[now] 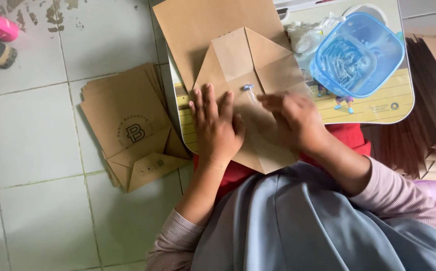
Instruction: Applying glue to paper bags and folding them to assemble
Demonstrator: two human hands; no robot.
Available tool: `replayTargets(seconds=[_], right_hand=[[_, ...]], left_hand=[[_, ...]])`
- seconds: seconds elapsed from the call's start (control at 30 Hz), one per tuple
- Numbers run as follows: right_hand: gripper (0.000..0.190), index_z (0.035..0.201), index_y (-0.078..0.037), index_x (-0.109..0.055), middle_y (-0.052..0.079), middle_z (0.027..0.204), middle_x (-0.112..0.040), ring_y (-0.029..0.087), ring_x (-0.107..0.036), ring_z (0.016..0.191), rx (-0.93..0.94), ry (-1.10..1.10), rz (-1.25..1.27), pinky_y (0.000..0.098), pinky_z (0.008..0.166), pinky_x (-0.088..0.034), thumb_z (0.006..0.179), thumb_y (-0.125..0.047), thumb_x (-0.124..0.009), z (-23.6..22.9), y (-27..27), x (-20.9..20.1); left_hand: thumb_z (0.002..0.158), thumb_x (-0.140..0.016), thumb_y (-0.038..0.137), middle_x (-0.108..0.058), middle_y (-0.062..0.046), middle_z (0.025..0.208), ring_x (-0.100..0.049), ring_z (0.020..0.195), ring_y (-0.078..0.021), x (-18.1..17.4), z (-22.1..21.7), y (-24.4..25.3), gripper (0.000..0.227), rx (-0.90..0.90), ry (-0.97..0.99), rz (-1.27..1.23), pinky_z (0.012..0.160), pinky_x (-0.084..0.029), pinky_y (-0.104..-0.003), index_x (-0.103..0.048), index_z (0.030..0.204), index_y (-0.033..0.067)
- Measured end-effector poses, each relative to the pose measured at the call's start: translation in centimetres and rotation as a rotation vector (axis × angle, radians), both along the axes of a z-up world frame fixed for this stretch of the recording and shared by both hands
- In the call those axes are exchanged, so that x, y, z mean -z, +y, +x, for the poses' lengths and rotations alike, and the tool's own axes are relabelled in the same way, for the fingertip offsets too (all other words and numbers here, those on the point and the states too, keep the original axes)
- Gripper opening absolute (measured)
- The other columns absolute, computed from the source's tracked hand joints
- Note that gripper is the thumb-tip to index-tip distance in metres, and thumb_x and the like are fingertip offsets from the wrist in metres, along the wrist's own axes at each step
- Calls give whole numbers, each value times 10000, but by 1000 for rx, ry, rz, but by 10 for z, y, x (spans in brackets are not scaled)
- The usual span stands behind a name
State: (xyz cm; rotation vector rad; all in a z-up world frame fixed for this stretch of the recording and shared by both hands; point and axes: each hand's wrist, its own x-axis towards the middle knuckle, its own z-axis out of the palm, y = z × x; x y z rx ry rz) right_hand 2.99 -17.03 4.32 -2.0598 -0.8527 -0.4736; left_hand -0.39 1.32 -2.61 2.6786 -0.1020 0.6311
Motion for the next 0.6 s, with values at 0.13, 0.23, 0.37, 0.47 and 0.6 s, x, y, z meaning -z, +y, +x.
replayTargets(seconds=[0.13,0.23,0.37,0.47,0.6], right_hand=[[85,954,-1,-702,176,1016,-752,395,-728,851,-63,-52,-63,483,727,-598,986,-38,-632,-47,-31,17],[176,951,7,-719,169,999,-748,393,-731,834,-114,-96,-40,471,723,-599,989,-15,-548,-57,-41,20],[155,1034,-18,-725,169,1013,-753,432,-725,857,-72,33,57,541,697,-579,955,26,-599,-28,-34,23],[121,1028,-38,-708,153,1038,-759,431,-727,891,-37,41,68,537,708,-570,976,23,-618,9,-21,39],[92,1008,-20,-713,169,1018,-748,403,-731,878,-82,-76,13,487,727,-585,1011,-42,-623,16,-2,11]], left_hand=[[794,-706,276,-475,-301,1495,-393,1430,-562,4,1,0,570,12,9,22,1185,-238,-683,-658,1336,107],[810,-688,281,-468,-303,1498,-388,1431,-565,4,0,0,564,13,11,18,1188,-229,-685,-644,1344,105],[809,-687,274,-468,-304,1496,-384,1431,-567,1,0,-1,561,18,21,29,1185,-227,-689,-647,1341,99],[795,-695,279,-467,-298,1498,-388,1428,-568,2,0,0,569,11,20,37,1181,-234,-691,-651,1336,107],[781,-702,300,-467,-292,1498,-393,1423,-571,4,1,1,591,11,21,31,1171,-252,-699,-644,1343,123]])
